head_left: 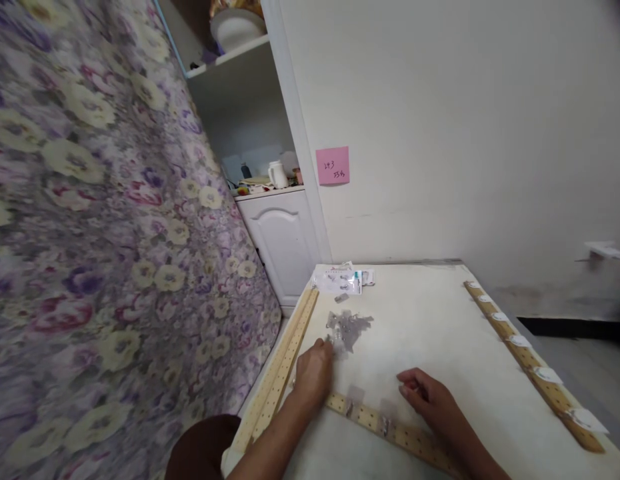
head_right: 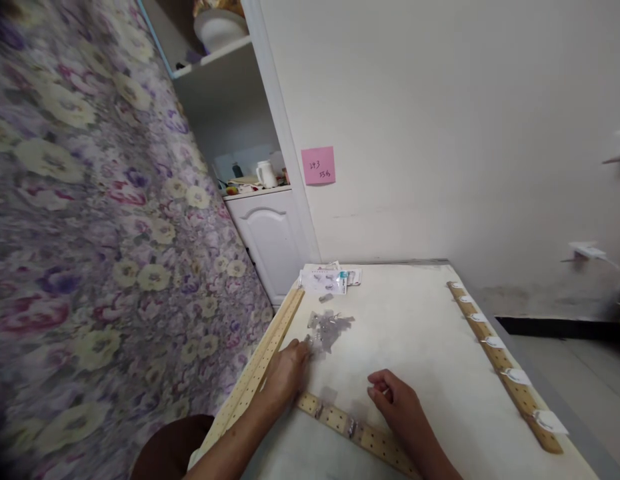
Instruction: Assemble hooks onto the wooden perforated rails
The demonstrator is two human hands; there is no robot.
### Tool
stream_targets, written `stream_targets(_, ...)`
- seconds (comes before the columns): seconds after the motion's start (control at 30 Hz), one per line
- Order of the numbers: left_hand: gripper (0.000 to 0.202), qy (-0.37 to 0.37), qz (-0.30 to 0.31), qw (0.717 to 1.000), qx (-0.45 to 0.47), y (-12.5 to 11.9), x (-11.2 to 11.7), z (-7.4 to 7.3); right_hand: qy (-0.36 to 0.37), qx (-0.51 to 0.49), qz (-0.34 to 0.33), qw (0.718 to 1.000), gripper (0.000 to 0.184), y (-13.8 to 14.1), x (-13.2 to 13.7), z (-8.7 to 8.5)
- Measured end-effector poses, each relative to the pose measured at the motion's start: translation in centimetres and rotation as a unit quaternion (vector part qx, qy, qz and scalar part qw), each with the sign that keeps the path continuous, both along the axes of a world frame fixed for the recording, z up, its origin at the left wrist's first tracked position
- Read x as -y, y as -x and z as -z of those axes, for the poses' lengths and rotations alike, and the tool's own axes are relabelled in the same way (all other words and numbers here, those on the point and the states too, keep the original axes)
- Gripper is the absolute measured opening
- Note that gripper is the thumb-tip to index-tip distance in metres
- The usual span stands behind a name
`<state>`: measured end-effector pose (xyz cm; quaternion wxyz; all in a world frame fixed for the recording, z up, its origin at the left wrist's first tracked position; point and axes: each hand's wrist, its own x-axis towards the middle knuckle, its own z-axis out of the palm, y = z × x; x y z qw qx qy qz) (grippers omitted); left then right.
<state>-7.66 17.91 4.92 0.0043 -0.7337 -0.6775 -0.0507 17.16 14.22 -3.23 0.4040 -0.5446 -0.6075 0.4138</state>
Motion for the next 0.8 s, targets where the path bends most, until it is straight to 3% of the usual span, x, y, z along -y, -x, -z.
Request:
stream_targets(0.2, 0.024, 0.03, -0.009, 0.999, -0.041, -0.2, -1.5, 1.5, -0.011, 0.002, 0.009, 1.0, 0.029, -0.2, 0.1, -0.4)
stream_targets(0.5, 0.019, -0.024, 0.032, 0.999, -0.018, -1.3, 2.4, -0.8, -0.022, -0.021, 0.005, 1.0, 0.027, 0.3, 0.6, -1.4)
stream_targets(0.67, 0.017, -0.031, 0.129, 0.99, 0.046, -3.9, 4.9, -1.6, -0.021, -0.075, 0.013, 0.997, 0.031, -0.4, 1.0, -3.2)
stream_targets(0.8, 0.016, -0.031, 0.22, 0.975, 0.023, -6.2, 6.6, -2.7, -0.01, -0.099, -0.026, 0.995, 0.037, -1.3, 1.3, -4.8)
